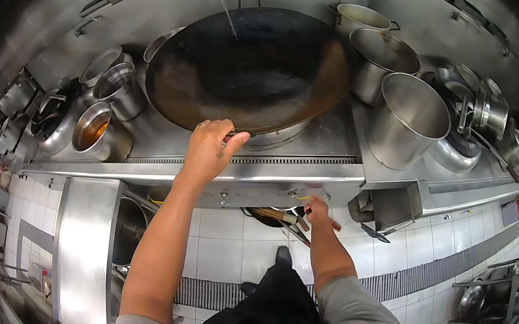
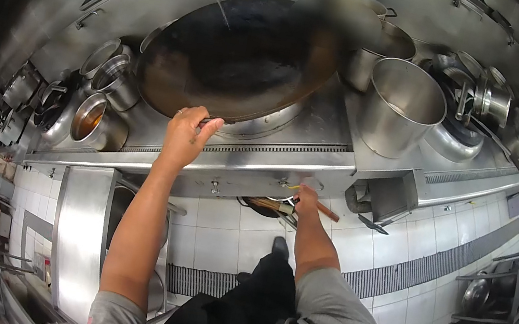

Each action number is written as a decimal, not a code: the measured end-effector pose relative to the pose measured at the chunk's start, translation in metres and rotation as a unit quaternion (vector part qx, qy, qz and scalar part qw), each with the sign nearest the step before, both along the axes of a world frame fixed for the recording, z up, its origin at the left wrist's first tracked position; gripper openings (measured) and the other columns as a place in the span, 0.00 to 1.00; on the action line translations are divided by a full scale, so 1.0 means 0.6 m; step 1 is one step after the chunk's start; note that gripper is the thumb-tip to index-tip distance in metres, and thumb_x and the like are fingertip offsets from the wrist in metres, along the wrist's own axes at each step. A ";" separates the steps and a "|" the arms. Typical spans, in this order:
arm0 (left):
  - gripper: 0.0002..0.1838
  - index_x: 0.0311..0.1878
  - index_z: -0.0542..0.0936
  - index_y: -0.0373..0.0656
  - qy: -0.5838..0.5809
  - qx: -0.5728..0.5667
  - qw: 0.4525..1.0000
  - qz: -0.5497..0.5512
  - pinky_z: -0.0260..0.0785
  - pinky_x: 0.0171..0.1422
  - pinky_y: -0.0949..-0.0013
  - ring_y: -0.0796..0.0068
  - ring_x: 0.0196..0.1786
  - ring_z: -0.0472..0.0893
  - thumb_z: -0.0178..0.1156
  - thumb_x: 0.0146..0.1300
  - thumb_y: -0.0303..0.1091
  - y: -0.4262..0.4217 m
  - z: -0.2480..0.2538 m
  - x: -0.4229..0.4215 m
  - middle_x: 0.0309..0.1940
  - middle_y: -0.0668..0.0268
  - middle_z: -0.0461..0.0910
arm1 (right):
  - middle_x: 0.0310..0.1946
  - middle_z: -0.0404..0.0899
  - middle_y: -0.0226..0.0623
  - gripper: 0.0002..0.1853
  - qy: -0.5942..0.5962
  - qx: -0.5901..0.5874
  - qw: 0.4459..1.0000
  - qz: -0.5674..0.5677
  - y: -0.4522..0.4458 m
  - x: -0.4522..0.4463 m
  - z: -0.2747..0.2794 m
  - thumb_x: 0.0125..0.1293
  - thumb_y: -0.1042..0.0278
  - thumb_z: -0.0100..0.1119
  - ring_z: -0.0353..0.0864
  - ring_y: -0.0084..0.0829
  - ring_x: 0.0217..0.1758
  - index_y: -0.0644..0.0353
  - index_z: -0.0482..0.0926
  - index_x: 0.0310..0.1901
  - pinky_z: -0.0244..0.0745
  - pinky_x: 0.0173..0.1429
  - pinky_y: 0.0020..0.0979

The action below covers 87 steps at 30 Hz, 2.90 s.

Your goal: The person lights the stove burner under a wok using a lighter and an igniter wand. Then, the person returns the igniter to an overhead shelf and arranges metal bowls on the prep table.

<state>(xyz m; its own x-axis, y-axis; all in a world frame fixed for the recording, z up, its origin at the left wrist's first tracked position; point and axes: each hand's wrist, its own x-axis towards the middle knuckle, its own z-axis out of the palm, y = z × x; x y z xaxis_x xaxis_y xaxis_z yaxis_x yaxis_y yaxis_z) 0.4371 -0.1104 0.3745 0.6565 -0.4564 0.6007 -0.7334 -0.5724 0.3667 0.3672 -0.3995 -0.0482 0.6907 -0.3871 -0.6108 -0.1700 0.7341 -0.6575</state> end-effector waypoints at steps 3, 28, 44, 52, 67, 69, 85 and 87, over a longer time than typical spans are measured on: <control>0.20 0.26 0.73 0.39 0.006 0.008 1.000 0.005 0.65 0.40 0.57 0.56 0.29 0.71 0.66 0.64 0.45 0.000 0.003 0.000 0.22 0.58 0.75 | 0.24 0.67 0.29 0.04 0.018 0.028 0.999 -0.020 0.005 -0.009 0.037 0.72 0.71 0.55 0.65 0.22 0.21 0.53 0.73 0.46 0.62 0.22 0.23; 0.21 0.47 0.77 0.45 0.675 -0.320 0.653 0.125 0.76 0.29 0.64 0.73 0.27 0.79 0.55 0.72 0.56 -0.221 -0.605 -0.229 0.28 0.66 0.79 | 0.26 0.71 0.28 0.13 -0.062 -0.404 0.855 0.317 -0.215 -0.275 0.429 0.71 0.61 0.61 0.67 0.18 0.30 0.62 0.74 0.43 0.64 0.33 0.25; 0.08 0.39 0.78 0.38 0.584 -0.721 0.335 0.164 0.74 0.31 0.77 0.75 0.28 0.76 0.54 0.74 0.31 -0.404 -0.708 -0.096 0.29 0.63 0.78 | 0.33 0.80 0.52 0.12 -0.051 -0.831 0.535 0.141 -0.776 0.078 0.761 0.59 0.67 0.63 0.82 0.51 0.39 0.61 0.83 0.44 0.73 0.46 0.42; 0.07 0.42 0.77 0.42 0.599 -0.633 0.465 0.157 0.77 0.33 0.80 0.78 0.29 0.78 0.53 0.75 0.33 -0.421 -0.748 -0.105 0.33 0.66 0.80 | 0.26 0.82 0.36 0.18 -0.065 -0.693 0.647 0.312 -0.881 0.306 0.707 0.53 0.73 0.67 0.81 0.33 0.31 0.57 0.85 0.49 0.74 0.42 0.34; 0.03 0.41 0.76 0.45 0.594 -0.621 0.475 0.191 0.79 0.30 0.76 0.79 0.27 0.79 0.55 0.72 0.25 -0.424 -0.753 -0.105 0.28 0.69 0.79 | 0.30 0.78 0.37 0.14 -0.113 -0.776 0.513 0.348 -0.873 0.337 0.687 0.55 0.65 0.74 0.76 0.26 0.35 0.64 0.81 0.36 0.70 0.43 0.31; 0.02 0.40 0.77 0.46 0.595 -0.616 0.483 0.185 0.78 0.31 0.77 0.80 0.27 0.79 0.58 0.71 0.27 -0.427 -0.752 -0.106 0.28 0.70 0.79 | 0.30 0.79 0.38 0.15 -0.112 -0.780 0.500 0.359 -0.882 0.333 0.692 0.56 0.63 0.73 0.76 0.27 0.35 0.64 0.80 0.37 0.70 0.42 0.32; 0.09 0.40 0.77 0.44 0.600 -0.541 0.554 0.201 0.73 0.26 0.74 0.79 0.23 0.77 0.61 0.70 0.39 -0.392 -0.700 -0.159 0.24 0.68 0.77 | 0.28 0.74 0.28 0.13 -0.113 -0.788 0.562 0.223 -0.902 0.255 0.784 0.61 0.69 0.64 0.70 0.19 0.26 0.62 0.81 0.47 0.67 0.32 0.27; 0.10 0.39 0.78 0.43 0.561 -0.439 0.663 0.230 0.72 0.26 0.74 0.80 0.23 0.77 0.59 0.72 0.39 -0.358 -0.637 -0.184 0.24 0.69 0.77 | 0.24 0.71 0.24 0.12 -0.112 -0.792 0.566 0.201 -0.848 0.197 0.841 0.63 0.68 0.63 0.67 0.17 0.26 0.61 0.81 0.47 0.63 0.31 0.26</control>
